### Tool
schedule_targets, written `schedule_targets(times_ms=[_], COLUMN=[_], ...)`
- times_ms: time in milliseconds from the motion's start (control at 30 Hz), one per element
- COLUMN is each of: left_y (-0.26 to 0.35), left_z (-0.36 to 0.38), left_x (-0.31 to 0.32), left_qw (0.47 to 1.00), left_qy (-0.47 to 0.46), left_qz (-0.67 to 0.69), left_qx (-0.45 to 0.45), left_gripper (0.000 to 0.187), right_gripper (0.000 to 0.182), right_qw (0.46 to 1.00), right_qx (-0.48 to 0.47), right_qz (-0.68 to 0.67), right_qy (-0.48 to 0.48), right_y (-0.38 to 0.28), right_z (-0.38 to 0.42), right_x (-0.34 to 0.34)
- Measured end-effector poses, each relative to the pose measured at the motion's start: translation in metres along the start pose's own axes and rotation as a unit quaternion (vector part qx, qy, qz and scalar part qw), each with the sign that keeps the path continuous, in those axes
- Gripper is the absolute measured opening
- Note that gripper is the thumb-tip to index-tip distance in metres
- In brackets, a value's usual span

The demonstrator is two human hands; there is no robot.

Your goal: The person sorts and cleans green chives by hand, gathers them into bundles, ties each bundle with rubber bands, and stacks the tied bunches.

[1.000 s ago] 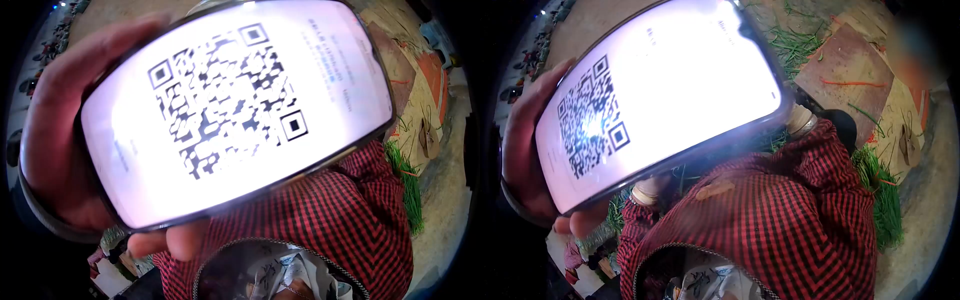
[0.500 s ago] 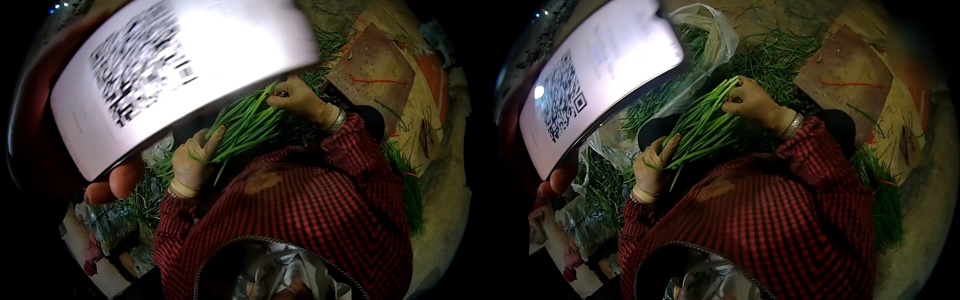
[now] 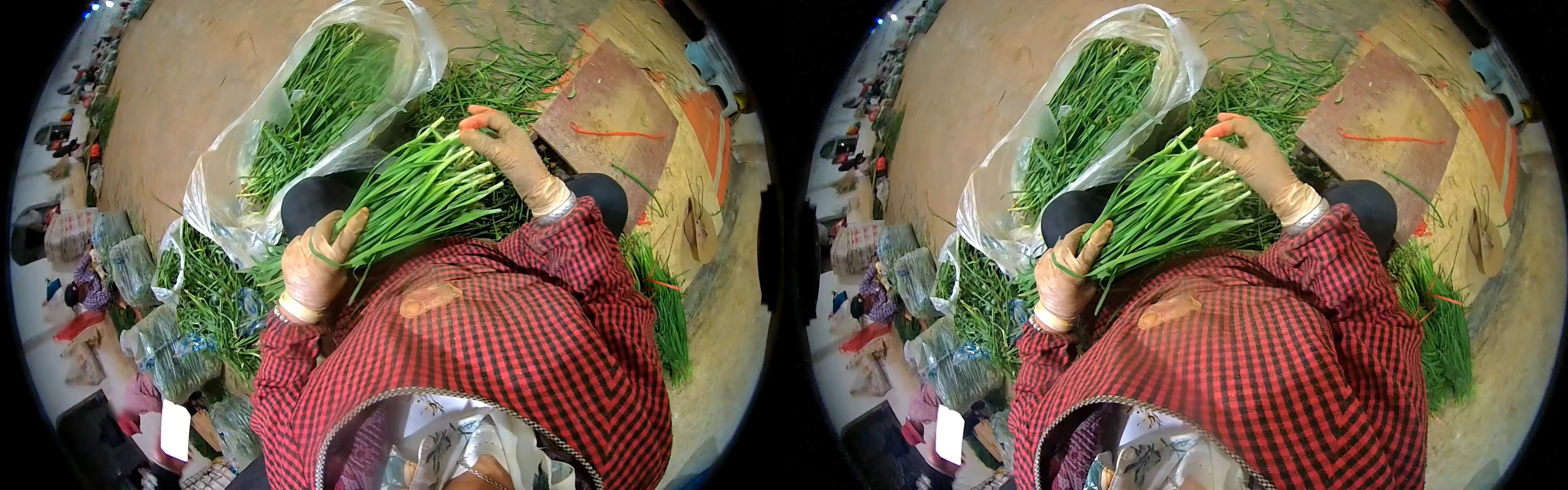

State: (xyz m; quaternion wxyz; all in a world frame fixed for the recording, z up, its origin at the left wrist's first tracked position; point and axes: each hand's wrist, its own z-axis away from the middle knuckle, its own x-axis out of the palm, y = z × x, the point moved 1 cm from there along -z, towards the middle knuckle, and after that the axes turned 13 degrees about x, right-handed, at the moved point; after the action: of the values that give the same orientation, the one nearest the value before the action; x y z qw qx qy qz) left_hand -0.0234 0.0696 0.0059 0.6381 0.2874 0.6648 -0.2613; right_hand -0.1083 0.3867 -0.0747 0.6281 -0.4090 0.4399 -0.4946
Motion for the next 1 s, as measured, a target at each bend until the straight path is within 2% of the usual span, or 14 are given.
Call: schedule_targets(times_ms=[67, 167, 233, 300, 467, 500, 567, 600, 633, 733, 800, 900, 967, 1000], left_y=[0.000, -0.001, -0.002, -0.002, -0.001, -0.002, -0.002, -0.003, -0.001, 0.008, 0.007, 0.005, 0.000, 0.001], left_z=[0.000, 0.001, 0.001, 0.000, 0.002, 0.003, 0.007, 0.008, 0.007, 0.002, 0.003, 0.014, 0.020, 0.018], left_x=[0.000, 0.000, 0.002, 0.003, -0.002, -0.002, -0.001, -0.002, -0.004, -0.006, -0.009, -0.010, -0.005, -0.006], left_qw=[1.000, 1.000, 1.000, 1.000, 1.000, 1.000, 1.000, 1.000, 1.000, 0.997, 0.997, 0.999, 0.998, 0.998], left_qy=[0.001, 0.007, 0.013, 0.008, -0.004, 0.008, 0.013, 0.018, 0.017, 0.021, 0.022, 0.026, 0.015, 0.015], left_qz=[0.012, 0.019, 0.010, -0.001, 0.008, 0.014, 0.010, 0.006, 0.007, -0.013, -0.003, -0.018, -0.049, -0.048], left_qx=[-0.008, -0.010, -0.004, 0.004, -0.003, -0.002, 0.005, 0.015, 0.013, 0.076, 0.070, 0.040, 0.039, 0.041], left_gripper=[0.075, 0.074, 0.073, 0.073, 0.072, 0.071, 0.069, 0.066, 0.066, 0.055, 0.055, 0.058, 0.062, 0.062], right_gripper=[0.030, 0.038, 0.033, 0.031, 0.018, 0.016, 0.015, 0.017, 0.020, 0.023, 0.028, 0.034, 0.037, 0.038], right_qw=[0.991, 0.987, 0.999, 0.997, 0.999, 0.999, 0.998, 0.997, 0.998, 0.989, 0.951, 0.954, 0.957, 0.968], right_qx=[0.007, 0.056, 0.021, 0.020, 0.002, 0.029, -0.019, -0.017, -0.065, -0.027, 0.039, 0.129, 0.106, 0.054], right_qz=[-0.131, -0.150, -0.032, -0.024, 0.018, -0.009, -0.046, -0.073, 0.009, 0.101, 0.203, 0.109, 0.148, 0.188], right_qy=[0.011, 0.003, -0.038, -0.077, -0.043, -0.043, -0.045, -0.034, 0.012, 0.101, 0.229, 0.246, 0.226, 0.157], right_y=[0.009, 0.020, 0.010, -0.004, -0.002, -0.004, 0.003, -0.004, -0.004, -0.008, 0.000, 0.018, 0.014, -0.010], right_z=[-0.001, 0.005, 0.015, 0.021, 0.013, 0.013, 0.002, 0.001, -0.003, -0.018, -0.032, -0.042, -0.037, -0.024], right_x=[-0.002, -0.002, 0.008, 0.019, 0.011, 0.005, -0.012, -0.018, -0.028, -0.057, -0.084, -0.128, -0.119, -0.090])
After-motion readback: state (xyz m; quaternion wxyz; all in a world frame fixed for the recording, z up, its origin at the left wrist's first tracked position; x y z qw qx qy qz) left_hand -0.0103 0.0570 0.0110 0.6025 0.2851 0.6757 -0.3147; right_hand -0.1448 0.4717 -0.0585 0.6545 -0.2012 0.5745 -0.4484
